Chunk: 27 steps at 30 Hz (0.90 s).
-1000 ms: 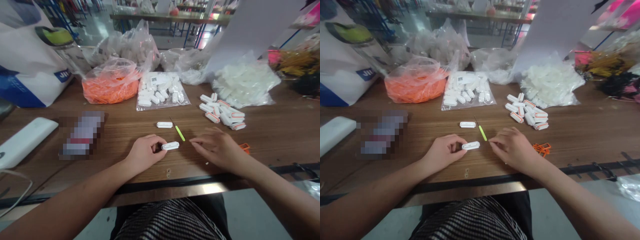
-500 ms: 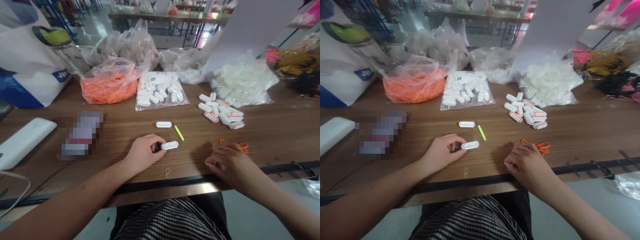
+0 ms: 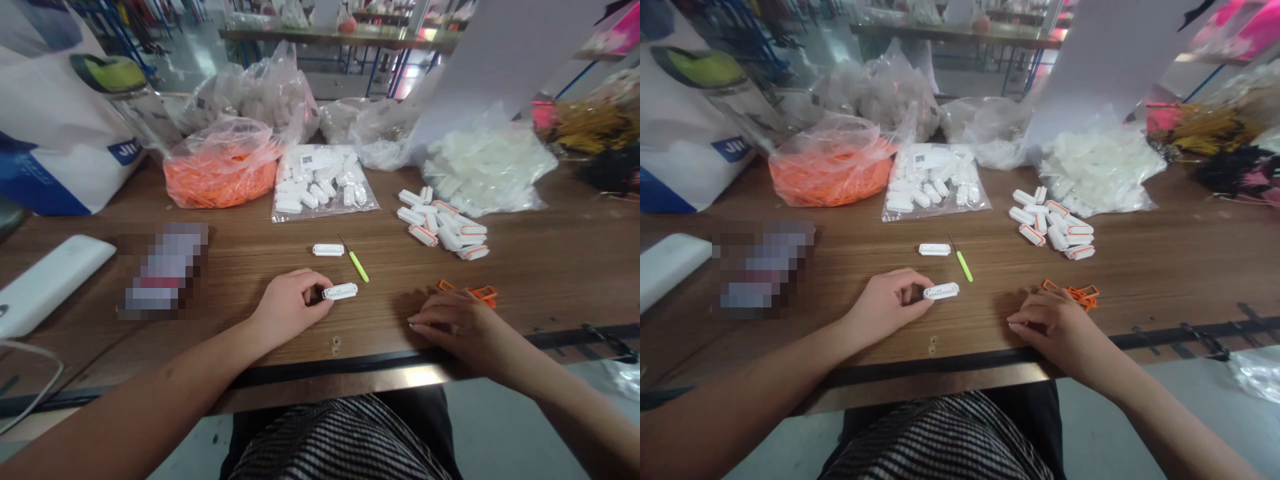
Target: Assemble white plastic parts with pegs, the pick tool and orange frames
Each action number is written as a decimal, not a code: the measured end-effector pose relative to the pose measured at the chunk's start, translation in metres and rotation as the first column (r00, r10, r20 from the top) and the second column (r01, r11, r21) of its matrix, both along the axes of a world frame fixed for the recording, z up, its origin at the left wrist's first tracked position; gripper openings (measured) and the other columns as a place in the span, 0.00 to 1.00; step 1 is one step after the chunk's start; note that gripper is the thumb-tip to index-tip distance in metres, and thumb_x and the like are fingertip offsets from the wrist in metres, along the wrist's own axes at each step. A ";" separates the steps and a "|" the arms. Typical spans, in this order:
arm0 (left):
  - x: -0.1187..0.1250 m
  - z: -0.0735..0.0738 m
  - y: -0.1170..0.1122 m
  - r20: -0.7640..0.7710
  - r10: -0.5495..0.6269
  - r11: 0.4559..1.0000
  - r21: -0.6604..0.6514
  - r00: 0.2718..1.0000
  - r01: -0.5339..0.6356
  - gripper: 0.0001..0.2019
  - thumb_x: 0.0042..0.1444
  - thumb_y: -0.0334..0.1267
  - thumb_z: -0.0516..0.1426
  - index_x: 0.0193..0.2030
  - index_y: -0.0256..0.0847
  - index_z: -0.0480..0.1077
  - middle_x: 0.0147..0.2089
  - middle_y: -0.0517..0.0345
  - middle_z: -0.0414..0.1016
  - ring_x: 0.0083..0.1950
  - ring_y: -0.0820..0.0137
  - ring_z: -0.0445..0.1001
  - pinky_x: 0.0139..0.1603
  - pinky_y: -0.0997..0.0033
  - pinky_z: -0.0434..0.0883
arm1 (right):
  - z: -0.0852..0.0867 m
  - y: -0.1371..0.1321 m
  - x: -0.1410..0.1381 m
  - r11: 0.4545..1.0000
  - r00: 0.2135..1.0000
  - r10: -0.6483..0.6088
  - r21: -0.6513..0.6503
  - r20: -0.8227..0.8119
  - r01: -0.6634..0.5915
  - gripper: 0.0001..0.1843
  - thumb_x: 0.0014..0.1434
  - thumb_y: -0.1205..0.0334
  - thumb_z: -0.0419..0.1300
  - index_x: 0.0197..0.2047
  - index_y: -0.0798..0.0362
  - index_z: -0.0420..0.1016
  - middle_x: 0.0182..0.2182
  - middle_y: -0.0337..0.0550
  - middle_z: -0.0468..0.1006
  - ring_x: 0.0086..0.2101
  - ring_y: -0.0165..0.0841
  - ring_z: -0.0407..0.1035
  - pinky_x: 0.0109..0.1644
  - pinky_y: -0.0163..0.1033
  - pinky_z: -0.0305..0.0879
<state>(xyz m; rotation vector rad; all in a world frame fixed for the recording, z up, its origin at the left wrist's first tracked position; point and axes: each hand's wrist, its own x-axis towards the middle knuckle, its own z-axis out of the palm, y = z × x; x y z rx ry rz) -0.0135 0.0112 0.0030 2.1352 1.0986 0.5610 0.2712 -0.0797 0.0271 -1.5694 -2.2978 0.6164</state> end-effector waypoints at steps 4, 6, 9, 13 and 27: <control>0.000 0.000 -0.001 -0.001 0.002 1.000 -0.001 1.000 -0.002 0.06 0.51 0.35 0.61 0.38 0.44 0.77 0.24 0.66 0.66 0.24 0.76 0.62 0.28 0.75 0.60 | 0.001 0.000 -0.003 0.999 0.997 0.028 0.040 0.077 -0.031 0.14 0.64 0.60 0.55 0.28 0.48 0.76 0.24 0.38 0.77 0.28 0.33 0.70 0.38 0.44 0.60; -0.001 0.000 -0.001 0.004 0.003 1.000 -0.005 1.000 -0.003 0.06 0.51 0.34 0.61 0.37 0.44 0.77 0.24 0.66 0.65 0.24 0.76 0.62 0.28 0.75 0.60 | 0.003 0.001 -0.004 0.999 0.994 0.016 0.031 0.110 -0.019 0.14 0.62 0.60 0.56 0.25 0.49 0.73 0.23 0.37 0.76 0.27 0.33 0.69 0.38 0.44 0.59; -0.001 -0.001 -0.002 0.013 0.005 1.000 -0.016 1.000 -0.005 0.06 0.52 0.35 0.60 0.37 0.44 0.76 0.24 0.66 0.66 0.24 0.76 0.62 0.28 0.75 0.60 | 0.008 0.008 -0.009 0.999 0.997 -0.035 -0.033 0.066 0.038 0.13 0.60 0.59 0.57 0.24 0.49 0.71 0.21 0.35 0.75 0.24 0.31 0.68 0.39 0.44 0.60; 0.000 -0.001 -0.002 0.014 0.014 0.999 -0.038 1.000 -0.014 0.06 0.52 0.35 0.60 0.37 0.44 0.77 0.25 0.65 0.66 0.24 0.76 0.62 0.28 0.75 0.60 | 0.012 0.027 -0.030 0.991 0.983 -0.131 -0.055 -0.130 0.124 0.10 0.61 0.58 0.58 0.28 0.49 0.73 0.26 0.36 0.77 0.29 0.32 0.70 0.41 0.42 0.62; -0.001 -0.001 -0.003 0.032 0.002 1.000 -0.028 0.999 -0.001 0.06 0.52 0.35 0.61 0.37 0.43 0.77 0.25 0.66 0.65 0.25 0.76 0.63 0.28 0.74 0.60 | 0.006 0.059 -0.070 0.990 0.999 0.043 0.134 -0.019 -0.041 0.07 0.61 0.67 0.58 0.30 0.53 0.72 0.26 0.39 0.73 0.31 0.33 0.65 0.41 0.40 0.56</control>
